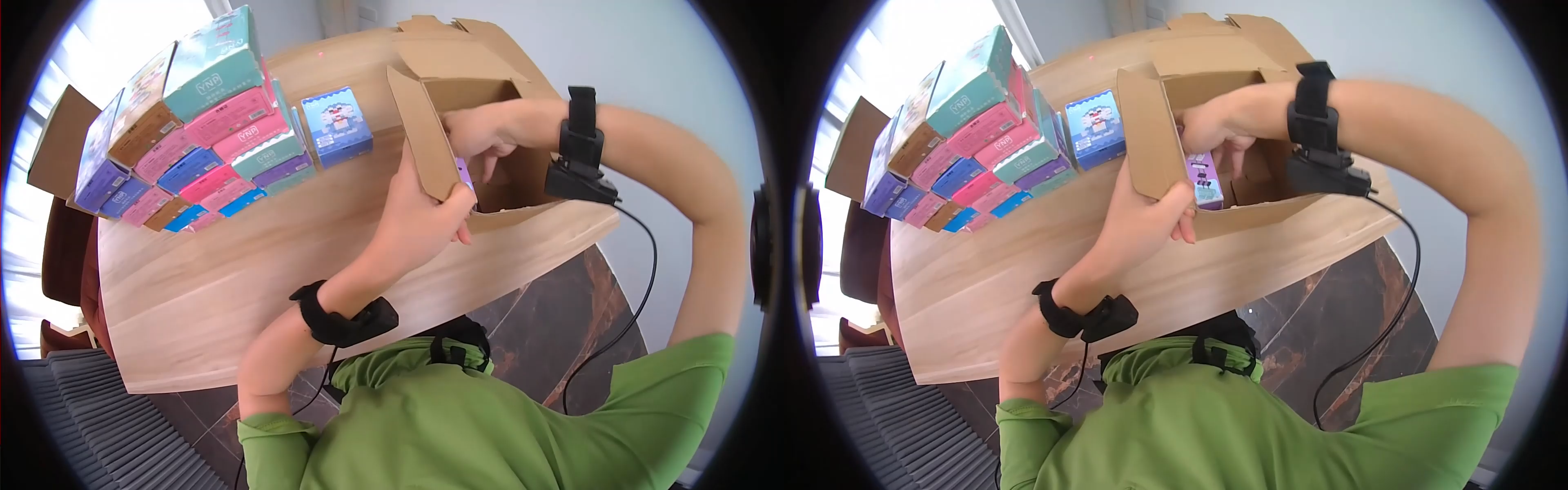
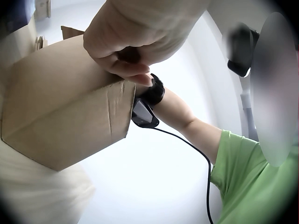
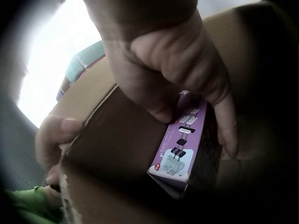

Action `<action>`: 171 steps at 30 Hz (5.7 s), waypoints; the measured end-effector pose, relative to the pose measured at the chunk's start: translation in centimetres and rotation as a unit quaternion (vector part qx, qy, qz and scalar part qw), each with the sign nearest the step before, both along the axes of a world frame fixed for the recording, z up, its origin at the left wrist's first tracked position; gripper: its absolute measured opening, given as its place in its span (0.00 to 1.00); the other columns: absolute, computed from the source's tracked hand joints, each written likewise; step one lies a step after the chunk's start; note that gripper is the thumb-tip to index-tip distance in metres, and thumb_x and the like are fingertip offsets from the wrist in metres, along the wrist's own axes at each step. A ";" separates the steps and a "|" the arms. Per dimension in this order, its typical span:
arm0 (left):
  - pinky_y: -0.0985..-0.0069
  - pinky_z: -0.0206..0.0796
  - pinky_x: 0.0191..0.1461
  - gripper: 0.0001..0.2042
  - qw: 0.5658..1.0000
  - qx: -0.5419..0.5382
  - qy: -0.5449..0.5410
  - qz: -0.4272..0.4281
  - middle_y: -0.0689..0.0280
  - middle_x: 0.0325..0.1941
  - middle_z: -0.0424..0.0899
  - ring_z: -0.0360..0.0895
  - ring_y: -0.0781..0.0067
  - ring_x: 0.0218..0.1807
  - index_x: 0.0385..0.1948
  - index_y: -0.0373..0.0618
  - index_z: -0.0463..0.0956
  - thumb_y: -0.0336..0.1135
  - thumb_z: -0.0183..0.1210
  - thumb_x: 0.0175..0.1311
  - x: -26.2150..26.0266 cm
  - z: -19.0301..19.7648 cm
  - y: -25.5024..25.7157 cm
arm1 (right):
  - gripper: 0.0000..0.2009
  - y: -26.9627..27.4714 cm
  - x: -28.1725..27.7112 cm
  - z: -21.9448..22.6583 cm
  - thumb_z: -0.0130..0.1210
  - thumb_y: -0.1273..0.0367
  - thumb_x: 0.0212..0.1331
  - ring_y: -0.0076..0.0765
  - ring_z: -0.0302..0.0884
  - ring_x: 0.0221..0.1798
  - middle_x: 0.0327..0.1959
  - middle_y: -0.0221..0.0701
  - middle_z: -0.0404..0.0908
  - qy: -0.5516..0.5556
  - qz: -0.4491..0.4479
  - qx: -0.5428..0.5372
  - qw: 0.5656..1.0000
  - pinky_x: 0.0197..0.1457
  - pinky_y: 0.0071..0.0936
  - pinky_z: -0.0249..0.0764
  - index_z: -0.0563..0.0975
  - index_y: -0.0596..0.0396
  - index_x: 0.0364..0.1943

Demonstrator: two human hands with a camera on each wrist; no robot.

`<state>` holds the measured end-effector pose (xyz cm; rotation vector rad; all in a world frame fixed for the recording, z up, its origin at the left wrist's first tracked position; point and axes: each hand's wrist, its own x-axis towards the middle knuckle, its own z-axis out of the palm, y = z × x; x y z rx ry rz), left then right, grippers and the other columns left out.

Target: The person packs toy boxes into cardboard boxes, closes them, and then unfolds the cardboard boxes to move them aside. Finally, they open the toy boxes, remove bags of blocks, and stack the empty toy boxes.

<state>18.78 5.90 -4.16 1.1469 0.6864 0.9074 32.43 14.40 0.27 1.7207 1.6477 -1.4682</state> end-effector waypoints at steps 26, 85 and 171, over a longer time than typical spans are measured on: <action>0.62 0.56 0.60 0.31 0.681 0.429 0.593 -0.023 0.48 0.55 0.66 0.61 0.49 0.59 0.55 0.34 0.60 0.34 0.62 0.47 -5.2 -5.2 2.2 | 0.17 16.1 -3.1 5.3 0.49 0.69 0.57 0.40 0.74 0.43 0.42 0.41 0.73 0.333 -0.056 0.056 0.940 0.45 0.41 0.77 0.65 0.63 0.49; 0.68 0.64 0.55 0.33 0.662 0.164 0.728 -0.069 0.55 0.55 0.71 0.69 0.56 0.55 0.53 0.48 0.68 0.58 0.57 0.45 -4.1 -3.1 21.4 | 0.14 -9.8 7.0 2.2 0.46 0.77 0.50 0.51 0.74 0.29 0.25 0.44 0.77 -0.006 0.325 0.240 0.915 0.32 0.38 0.72 0.75 0.59 0.42; 0.61 0.57 0.58 0.34 0.859 0.090 0.434 0.255 0.44 0.54 0.62 0.59 0.46 0.57 0.52 0.25 0.55 0.32 0.64 0.45 13.5 -9.8 26.1 | 0.18 11.9 33.6 -11.7 0.54 0.69 0.56 0.30 0.77 0.37 0.36 0.42 0.79 0.061 -0.294 0.413 0.860 0.41 0.27 0.73 0.70 0.64 0.50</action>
